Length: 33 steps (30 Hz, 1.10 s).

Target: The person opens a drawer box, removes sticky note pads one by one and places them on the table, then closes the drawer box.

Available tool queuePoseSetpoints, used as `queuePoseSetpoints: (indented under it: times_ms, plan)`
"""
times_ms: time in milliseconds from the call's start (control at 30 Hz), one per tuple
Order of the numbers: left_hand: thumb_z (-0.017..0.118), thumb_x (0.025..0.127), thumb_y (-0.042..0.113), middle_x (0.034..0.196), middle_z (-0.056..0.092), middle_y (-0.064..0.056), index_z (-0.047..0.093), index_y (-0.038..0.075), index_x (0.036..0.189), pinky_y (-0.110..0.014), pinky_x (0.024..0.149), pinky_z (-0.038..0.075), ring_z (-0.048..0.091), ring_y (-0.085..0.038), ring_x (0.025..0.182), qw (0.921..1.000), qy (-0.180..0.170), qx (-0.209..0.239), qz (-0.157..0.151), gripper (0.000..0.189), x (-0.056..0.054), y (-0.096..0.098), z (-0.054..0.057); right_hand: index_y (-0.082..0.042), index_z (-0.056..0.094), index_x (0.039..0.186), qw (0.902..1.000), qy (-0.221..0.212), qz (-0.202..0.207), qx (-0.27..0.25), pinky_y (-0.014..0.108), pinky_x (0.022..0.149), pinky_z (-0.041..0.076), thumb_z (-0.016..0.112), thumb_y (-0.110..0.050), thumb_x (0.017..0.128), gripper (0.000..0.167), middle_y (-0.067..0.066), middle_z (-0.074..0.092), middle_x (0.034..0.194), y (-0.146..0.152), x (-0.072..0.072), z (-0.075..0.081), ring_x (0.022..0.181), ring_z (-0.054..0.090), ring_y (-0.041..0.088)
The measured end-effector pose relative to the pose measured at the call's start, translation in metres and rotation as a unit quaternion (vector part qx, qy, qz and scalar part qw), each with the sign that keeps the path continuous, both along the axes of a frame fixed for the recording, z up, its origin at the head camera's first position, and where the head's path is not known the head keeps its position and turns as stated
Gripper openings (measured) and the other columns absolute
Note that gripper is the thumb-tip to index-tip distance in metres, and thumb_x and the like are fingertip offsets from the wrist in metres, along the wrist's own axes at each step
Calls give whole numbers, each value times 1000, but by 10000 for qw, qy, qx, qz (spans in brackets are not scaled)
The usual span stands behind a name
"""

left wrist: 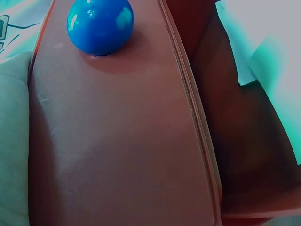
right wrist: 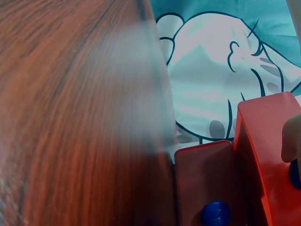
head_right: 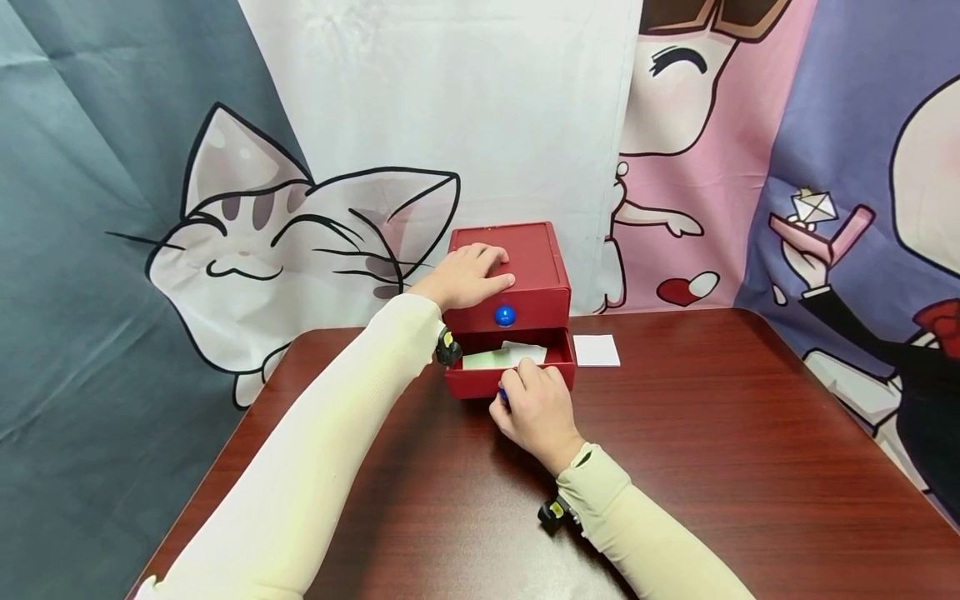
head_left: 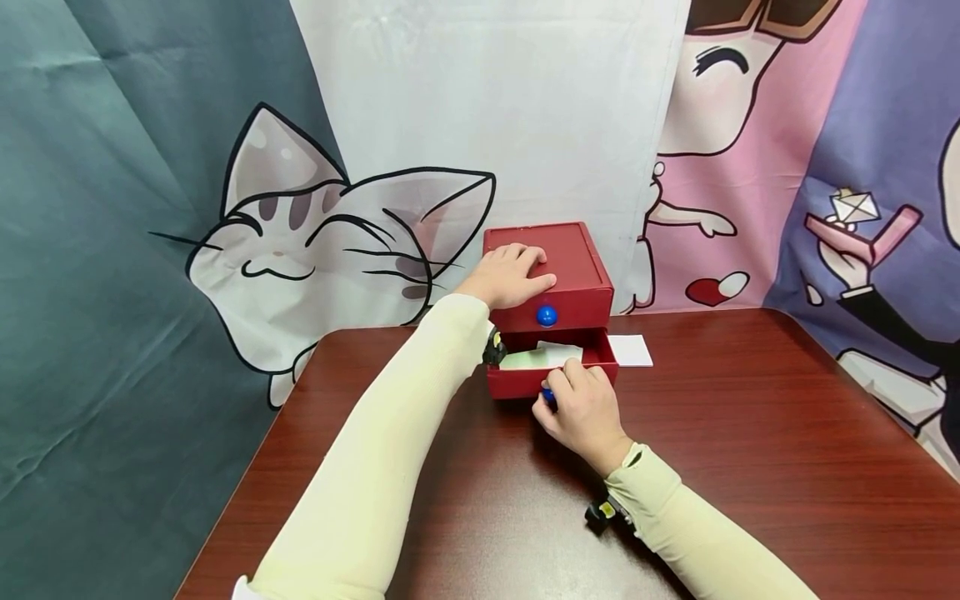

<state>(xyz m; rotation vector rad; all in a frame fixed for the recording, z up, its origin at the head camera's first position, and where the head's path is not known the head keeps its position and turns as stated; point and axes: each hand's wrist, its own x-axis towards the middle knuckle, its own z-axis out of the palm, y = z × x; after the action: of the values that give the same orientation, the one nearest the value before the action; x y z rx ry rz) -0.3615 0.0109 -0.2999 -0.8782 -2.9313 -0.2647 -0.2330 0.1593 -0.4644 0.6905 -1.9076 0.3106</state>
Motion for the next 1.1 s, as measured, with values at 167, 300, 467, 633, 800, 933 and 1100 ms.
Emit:
queuePoseSetpoints:
  times_ms: [167, 300, 467, 633, 800, 933, 1100]
  plan:
    - [41, 101, 60, 152, 40, -4, 44, 26, 143, -43, 121, 21, 33, -24, 143, 9999, -108, -91, 57, 54, -4, 1, -1, -5, 52, 76, 10000, -9, 32, 4, 42, 55, 35, 64, -19, 77, 18, 10, 45, 73, 0, 0, 1, 59, 47, 27]
    - [40, 101, 61, 153, 38, -3, 43, 28, 144, -43, 121, 20, 32, -23, 143, 9997, -165, -135, 96, 54, -7, 2, -2, -5, 52, 76, 10000, -25, 45, 0, 41, 55, 34, 63, -19, 77, 18, 10, 45, 73, 0, 1, 1, 58, 46, 26]
    - [42, 101, 59, 151, 41, -4, 45, 26, 142, -45, 120, 22, 34, -24, 142, 10000, -78, -15, 32, 52, -3, 1, -1, -5, 52, 77, 10000, -21, 40, 2, 40, 54, 34, 63, -20, 77, 18, 10, 45, 73, 0, 2, 0, 58, 46, 26]
    - [44, 101, 58, 149, 43, -5, 47, 26, 140, -46, 119, 25, 36, -25, 139, 10000, 11, 89, -26, 51, 1, 0, 0, -5, 53, 77, 10000, -7, 41, -10, 40, 54, 34, 62, -20, 78, 17, 9, 45, 73, 0, 2, 0, 59, 46, 26]
    - [44, 101, 58, 150, 42, -5, 46, 25, 141, -46, 120, 23, 36, -26, 140, 10000, -38, 67, -11, 52, 0, 0, 0, -6, 53, 77, 10000, -33, 61, 0, 40, 54, 33, 62, -20, 78, 17, 9, 45, 73, 1, 2, 1, 58, 46, 25]
    - [42, 101, 59, 150, 42, -5, 46, 26, 141, -45, 120, 24, 35, -26, 140, 10000, -9, 0, -7, 52, -1, 0, -1, -5, 53, 78, 9999, 7, 74, 82, 40, 54, 34, 64, -20, 77, 18, 9, 45, 74, 1, 2, 2, 56, 46, 24]
    - [42, 101, 58, 150, 42, -5, 46, 26, 140, -45, 119, 25, 36, -26, 140, 10000, 25, 24, -20, 51, -1, -1, -1, -6, 54, 79, 9997, -27, 38, 230, 43, 58, 38, 64, -23, 81, 20, 9, 47, 75, 2, 3, 7, 59, 48, 26]
